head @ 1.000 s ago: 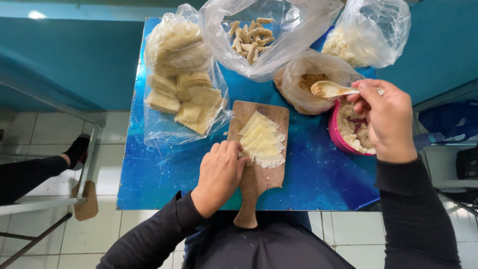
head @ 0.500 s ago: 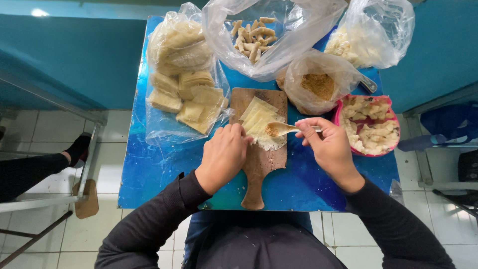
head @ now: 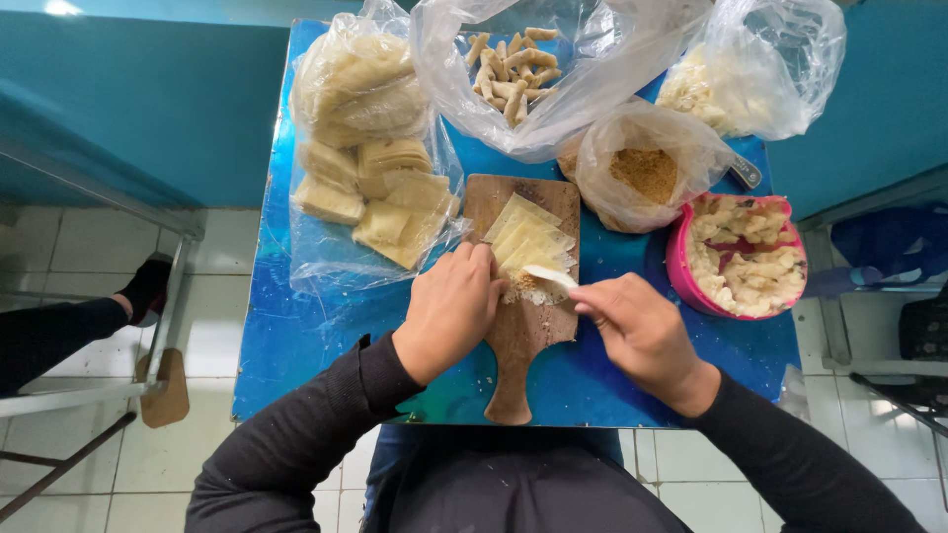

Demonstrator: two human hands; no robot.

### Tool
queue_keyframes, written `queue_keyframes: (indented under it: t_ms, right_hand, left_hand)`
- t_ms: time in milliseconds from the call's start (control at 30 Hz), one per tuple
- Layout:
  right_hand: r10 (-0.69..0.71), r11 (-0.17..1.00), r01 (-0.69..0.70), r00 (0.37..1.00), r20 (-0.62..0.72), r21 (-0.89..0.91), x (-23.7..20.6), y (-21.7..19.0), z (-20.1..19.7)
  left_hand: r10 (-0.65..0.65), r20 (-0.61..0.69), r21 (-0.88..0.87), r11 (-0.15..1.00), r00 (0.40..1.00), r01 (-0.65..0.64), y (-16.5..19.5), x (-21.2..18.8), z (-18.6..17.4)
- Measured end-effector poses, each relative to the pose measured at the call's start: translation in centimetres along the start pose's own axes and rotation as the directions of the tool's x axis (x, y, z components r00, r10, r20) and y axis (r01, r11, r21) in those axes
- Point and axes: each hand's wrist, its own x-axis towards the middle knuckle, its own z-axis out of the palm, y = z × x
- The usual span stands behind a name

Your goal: The person sits at a blue table and wraps thin pastry sheets around a white filling. They place filling on a sheet on a wooden board, use a spoon to scoop brown powder from a plastic bag, fold and roll the sheet closed, and set the finished roll aside with other completed rolls.

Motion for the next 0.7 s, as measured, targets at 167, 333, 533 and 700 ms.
queue_keyframes:
  t_ms: [167,333,533,700]
  right_hand:
    - [0.347,0.936,-0.334,0.926,-0.151,0.108,0.1,1.4,-1.6]
    - [0.145,0.933,-0.261,0.902,-0.406,-0.247,2.9,3.8,-4.2]
    - [-0.119,0.604,-0.116,0.965,-0.233,-0.788,5.2,1.4,-4.0]
    - [0.131,0.921,-0.117,0.991,0.011,-0.371,4.1,0.2,-0.4]
  left_hand:
    - [0.006,-0.04,-0.036,0.999,0.999,-0.007,0.4,-0.2,-0.3]
    - [0.049,-0.091,-0.099,0.993,0.995,-0.058,1.0,-0.4,-0.3]
    - [0.109,-0.155,-0.226,0.964,0.982,-0.143,1.2,-0.5,-0.2]
    - [0.094,-0.131,-0.39,0.91,0.987,-0.139,1.4,-0.3,0.2]
